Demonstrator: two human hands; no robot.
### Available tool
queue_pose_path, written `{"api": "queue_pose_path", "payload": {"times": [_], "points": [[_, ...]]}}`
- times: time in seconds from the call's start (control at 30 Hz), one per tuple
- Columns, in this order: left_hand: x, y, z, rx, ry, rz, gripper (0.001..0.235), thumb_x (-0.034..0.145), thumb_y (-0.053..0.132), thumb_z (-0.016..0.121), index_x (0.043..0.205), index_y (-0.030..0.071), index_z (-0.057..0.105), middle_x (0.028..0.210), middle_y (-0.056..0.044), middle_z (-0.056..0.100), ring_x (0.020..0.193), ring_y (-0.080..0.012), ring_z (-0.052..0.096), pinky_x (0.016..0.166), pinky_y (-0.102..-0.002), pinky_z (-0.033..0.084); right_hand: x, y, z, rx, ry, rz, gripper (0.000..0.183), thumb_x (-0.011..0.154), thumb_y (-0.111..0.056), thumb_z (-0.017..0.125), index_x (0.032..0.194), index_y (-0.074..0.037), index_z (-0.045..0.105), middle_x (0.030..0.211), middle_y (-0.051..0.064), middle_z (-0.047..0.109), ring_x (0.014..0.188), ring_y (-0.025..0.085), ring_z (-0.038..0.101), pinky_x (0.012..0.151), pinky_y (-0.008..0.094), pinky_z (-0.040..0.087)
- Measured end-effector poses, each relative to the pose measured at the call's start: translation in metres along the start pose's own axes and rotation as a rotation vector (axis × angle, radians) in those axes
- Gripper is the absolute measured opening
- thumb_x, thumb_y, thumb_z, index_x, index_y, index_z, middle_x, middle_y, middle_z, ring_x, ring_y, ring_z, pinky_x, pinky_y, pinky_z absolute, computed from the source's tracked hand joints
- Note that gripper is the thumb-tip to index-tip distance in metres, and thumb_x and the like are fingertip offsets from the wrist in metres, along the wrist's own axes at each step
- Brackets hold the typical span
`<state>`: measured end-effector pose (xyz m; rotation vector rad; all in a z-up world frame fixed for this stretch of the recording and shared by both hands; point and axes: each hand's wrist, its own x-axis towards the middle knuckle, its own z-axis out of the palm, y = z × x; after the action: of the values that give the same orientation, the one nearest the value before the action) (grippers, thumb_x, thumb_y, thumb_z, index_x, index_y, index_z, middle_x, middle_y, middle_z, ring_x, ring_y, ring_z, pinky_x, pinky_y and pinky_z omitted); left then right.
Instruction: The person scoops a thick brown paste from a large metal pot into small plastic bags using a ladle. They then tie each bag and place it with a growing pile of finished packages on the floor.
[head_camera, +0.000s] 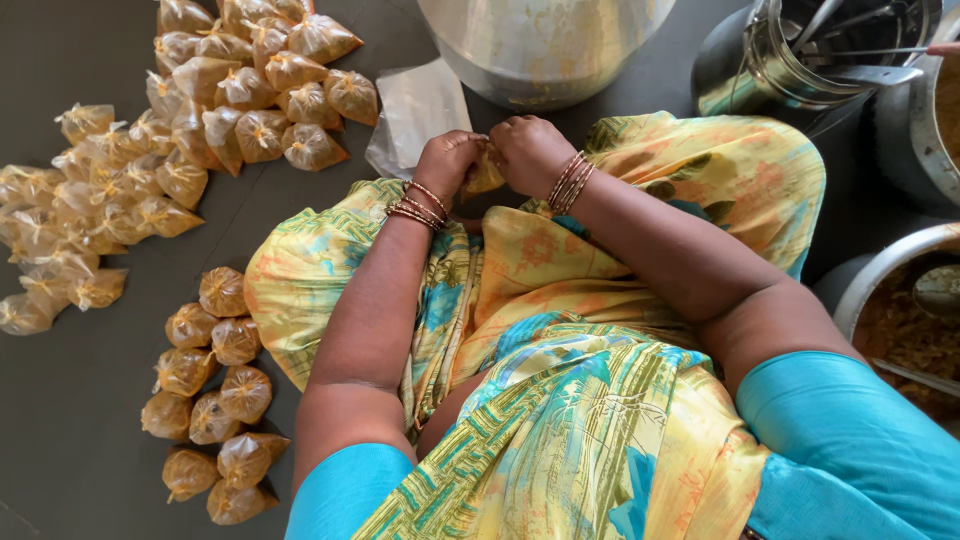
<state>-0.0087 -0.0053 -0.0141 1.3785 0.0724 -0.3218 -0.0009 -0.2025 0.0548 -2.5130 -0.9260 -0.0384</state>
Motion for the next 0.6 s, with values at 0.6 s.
{"api": "queue_pose_path", "payload": {"times": [0.6], "points": [[0.047, -0.037, -0.007, 1.227, 0.191, 0.056, 0.024, 0.080, 0.028, 0.076, 0.088, 0.005, 0.077, 0.090, -0.024, 0.070, 0.088, -0.0436, 0.068, 0.082, -0.049, 0.057, 0.034, 0.049, 0.062, -0.154, -0.347, -0.121, 0.020, 0.087, -0.022, 0.065, 0.094, -0.005, 0.070, 0.089, 0.020, 0.072, 0.086, 0.042, 0.069, 0.078, 0.053, 0.055]]}}
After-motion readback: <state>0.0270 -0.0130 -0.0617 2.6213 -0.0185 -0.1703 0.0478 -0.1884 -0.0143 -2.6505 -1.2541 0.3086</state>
